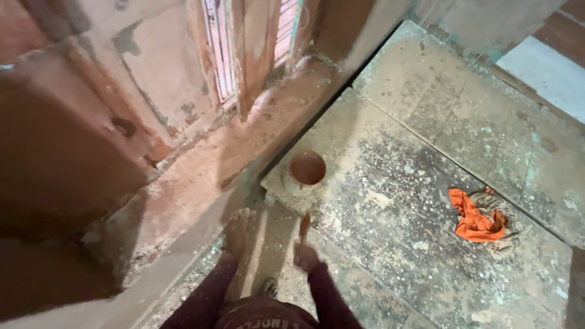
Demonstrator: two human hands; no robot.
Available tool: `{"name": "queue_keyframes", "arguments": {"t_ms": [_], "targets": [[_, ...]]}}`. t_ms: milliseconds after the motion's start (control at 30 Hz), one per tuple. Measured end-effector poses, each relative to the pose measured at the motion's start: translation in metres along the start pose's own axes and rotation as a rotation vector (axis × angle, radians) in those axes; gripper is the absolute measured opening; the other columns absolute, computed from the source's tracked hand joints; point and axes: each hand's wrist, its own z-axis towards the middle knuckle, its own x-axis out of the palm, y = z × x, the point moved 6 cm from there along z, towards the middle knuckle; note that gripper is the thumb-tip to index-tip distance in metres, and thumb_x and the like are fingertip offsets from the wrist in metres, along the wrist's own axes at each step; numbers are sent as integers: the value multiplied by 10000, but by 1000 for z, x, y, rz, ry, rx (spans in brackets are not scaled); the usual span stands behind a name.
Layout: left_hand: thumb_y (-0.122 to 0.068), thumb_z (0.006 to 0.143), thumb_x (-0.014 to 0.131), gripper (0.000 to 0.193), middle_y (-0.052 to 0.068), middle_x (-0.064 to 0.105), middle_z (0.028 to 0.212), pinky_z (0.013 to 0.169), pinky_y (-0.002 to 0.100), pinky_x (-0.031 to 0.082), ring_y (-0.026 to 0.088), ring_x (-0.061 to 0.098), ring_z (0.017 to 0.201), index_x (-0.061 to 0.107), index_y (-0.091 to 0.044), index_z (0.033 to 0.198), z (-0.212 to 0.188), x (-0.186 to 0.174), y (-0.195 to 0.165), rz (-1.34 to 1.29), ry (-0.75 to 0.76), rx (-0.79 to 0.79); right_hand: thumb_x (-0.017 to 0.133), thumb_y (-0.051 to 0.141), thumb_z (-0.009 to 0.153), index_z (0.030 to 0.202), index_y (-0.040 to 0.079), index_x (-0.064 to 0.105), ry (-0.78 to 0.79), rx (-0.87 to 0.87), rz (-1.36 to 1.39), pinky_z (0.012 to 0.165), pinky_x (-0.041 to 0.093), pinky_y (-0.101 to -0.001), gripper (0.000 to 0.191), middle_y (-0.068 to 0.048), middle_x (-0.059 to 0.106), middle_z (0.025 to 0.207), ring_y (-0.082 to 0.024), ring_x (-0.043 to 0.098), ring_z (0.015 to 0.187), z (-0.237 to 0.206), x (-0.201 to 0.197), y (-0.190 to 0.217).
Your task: The person paints a wooden door and window frame with a reddish-brown coating using a wide brush, dipping the brush into a bowl of coating on the floor between strokes and working across the frame panels and edges.
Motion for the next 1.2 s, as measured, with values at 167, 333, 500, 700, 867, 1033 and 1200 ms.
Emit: {"name": "queue_keyframes", "arguments": {"t_ms": [167,333,500,700,867,1033,1200], "targets": [[-304,1070,480,284,54,714,1168,823,381,504,209,671,1015,609,-115,1239,-14,39,36,-132,100,-416,605,188,872,803,124,517,61,349,171,408,377,-412,128,-42,449,547,-274,455,439,-86,30,-47],[-409,1026,473,368,-18,712,1194,858,322,517,173,683,984,585,-162,1274,-25,60,57,-1,296,-502,569,382,981,810,180,526,-362,870,1493,345,269,-309,268,43,362,510,-147,353,361,-67,29,-64],[-384,1045,625,349,115,679,1067,805,378,502,213,614,914,721,-74,1172,-4,102,75,224,392,-316,602,308,970,1098,127,633,-446,769,1353,366,292,-270,224,45,406,576,-84,352,385,-9,17,-53],[-328,965,707,327,128,716,1035,844,388,531,260,666,939,705,-27,1092,71,174,79,166,676,-267,639,332,988,1242,7,616,-557,580,563,607,511,-356,413,-87,657,851,-179,608,694,67,-47,-58],[-306,936,700,353,150,702,1155,914,426,494,306,660,1084,708,-24,1148,149,210,67,196,685,-46,571,232,1017,1371,5,559,-651,444,-49,889,507,-476,421,-264,669,1202,-403,643,1039,142,-98,-56],[-317,939,691,391,198,704,1180,969,436,508,361,657,1125,678,-20,1192,168,217,86,300,744,-92,599,88,898,1289,48,604,-544,644,-266,856,523,-525,394,-294,642,1074,-456,626,986,185,-104,-67],[-337,895,704,474,230,665,1246,1002,454,482,396,617,1183,659,-26,1250,176,232,86,355,870,24,577,36,900,1294,101,608,-469,645,-332,797,556,-502,400,-251,629,1081,-427,646,965,202,-107,-68]]}}
